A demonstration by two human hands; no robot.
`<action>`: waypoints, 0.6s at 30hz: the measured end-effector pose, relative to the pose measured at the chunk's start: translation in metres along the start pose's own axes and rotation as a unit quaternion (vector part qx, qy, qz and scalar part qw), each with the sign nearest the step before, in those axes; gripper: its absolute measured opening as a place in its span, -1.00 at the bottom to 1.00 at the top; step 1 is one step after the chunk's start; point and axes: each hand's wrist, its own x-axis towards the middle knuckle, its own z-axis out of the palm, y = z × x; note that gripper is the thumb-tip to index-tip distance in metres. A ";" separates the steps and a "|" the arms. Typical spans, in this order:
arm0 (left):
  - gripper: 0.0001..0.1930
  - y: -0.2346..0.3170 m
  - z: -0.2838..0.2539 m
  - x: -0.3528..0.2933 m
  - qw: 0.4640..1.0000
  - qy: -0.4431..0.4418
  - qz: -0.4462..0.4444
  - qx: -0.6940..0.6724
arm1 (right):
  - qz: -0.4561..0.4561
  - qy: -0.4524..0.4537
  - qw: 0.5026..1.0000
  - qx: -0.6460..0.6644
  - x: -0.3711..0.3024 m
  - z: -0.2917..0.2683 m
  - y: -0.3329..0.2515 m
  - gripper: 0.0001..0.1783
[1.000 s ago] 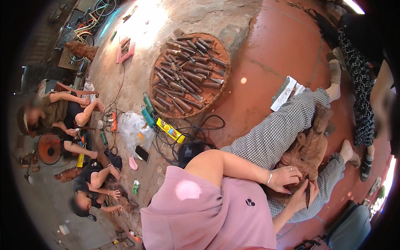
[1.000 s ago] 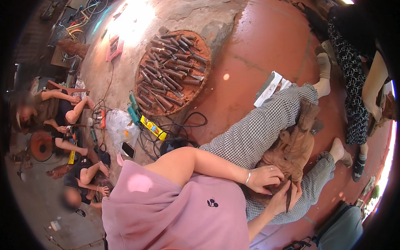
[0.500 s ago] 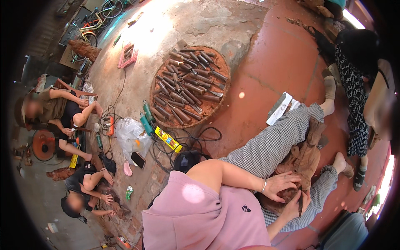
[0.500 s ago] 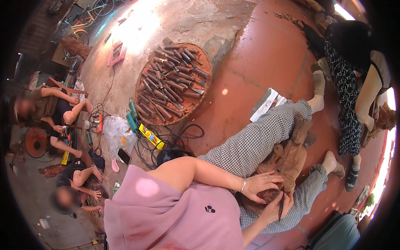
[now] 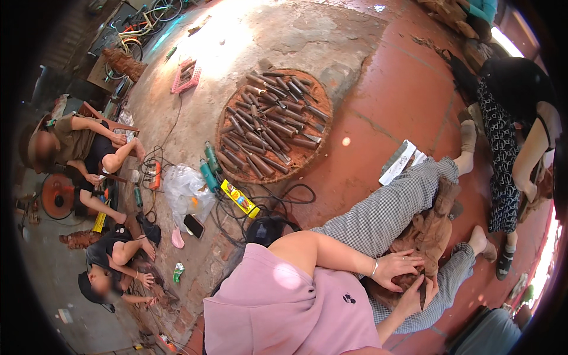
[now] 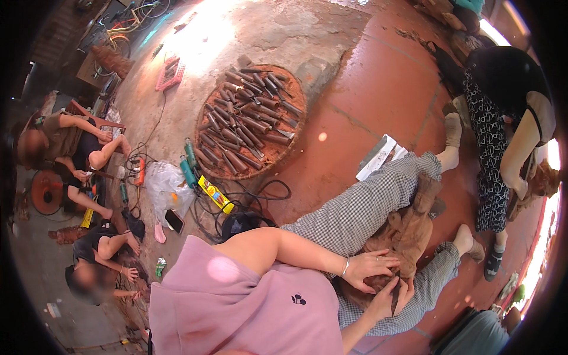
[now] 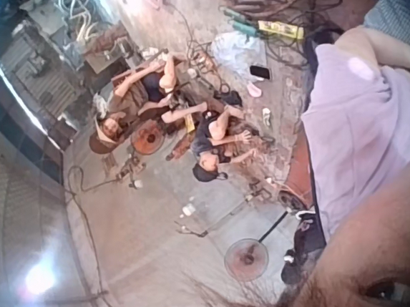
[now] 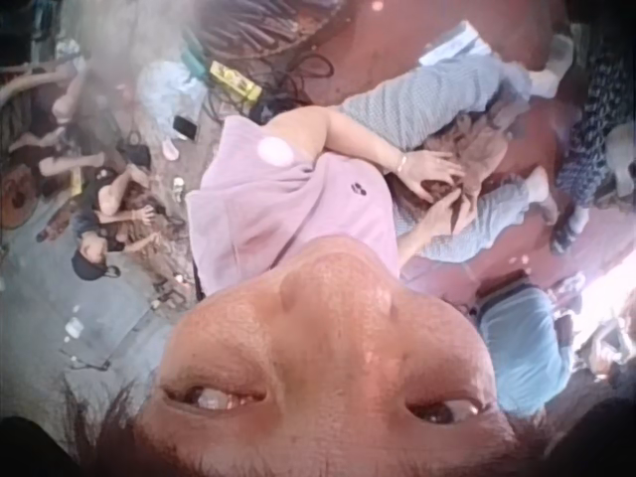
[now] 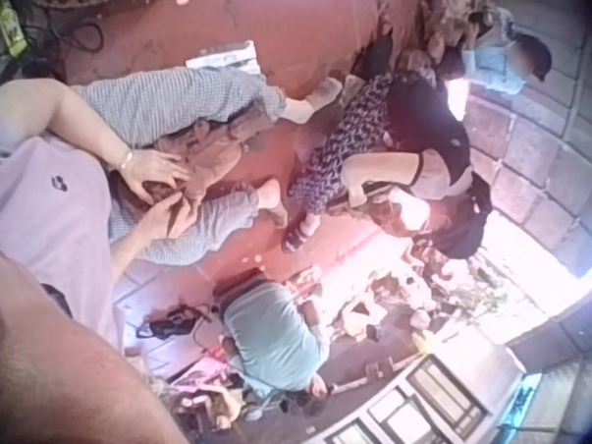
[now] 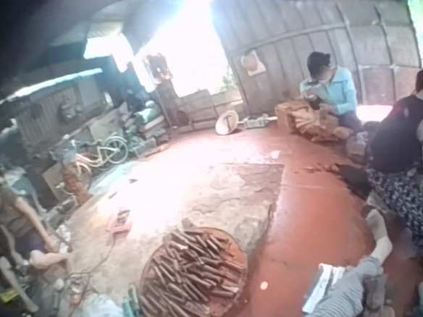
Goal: The person sits on the floor and uses a carving knife to shape a large piece of wood resting on their lap. They repeatedly scrape and carve the surface, occasionally adjusting the wood's position and switching tools from a basket nearby.
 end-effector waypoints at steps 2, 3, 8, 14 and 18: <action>-0.26 0.000 -0.001 0.000 1.000 -0.001 0.001 0.005 | -0.001 -0.011 1.000 0.007 0.001 -0.002 0.002 -0.82; -0.26 0.000 0.000 0.000 1.000 0.000 0.001 0.006 | -0.002 -0.018 1.000 0.009 0.001 -0.003 0.003 -0.82; -0.24 0.000 -0.003 0.003 1.000 0.006 0.008 -0.007 | -0.001 -0.001 0.999 0.043 0.003 -0.001 -0.012 -0.86; -0.25 0.003 -0.005 0.004 1.000 -0.003 -0.006 -0.005 | -0.007 -0.015 0.999 0.038 0.004 -0.007 -0.001 -0.80; -0.26 0.000 -0.004 0.003 1.000 0.009 0.000 0.006 | 0.010 -0.007 0.997 0.082 0.005 -0.010 0.002 -0.77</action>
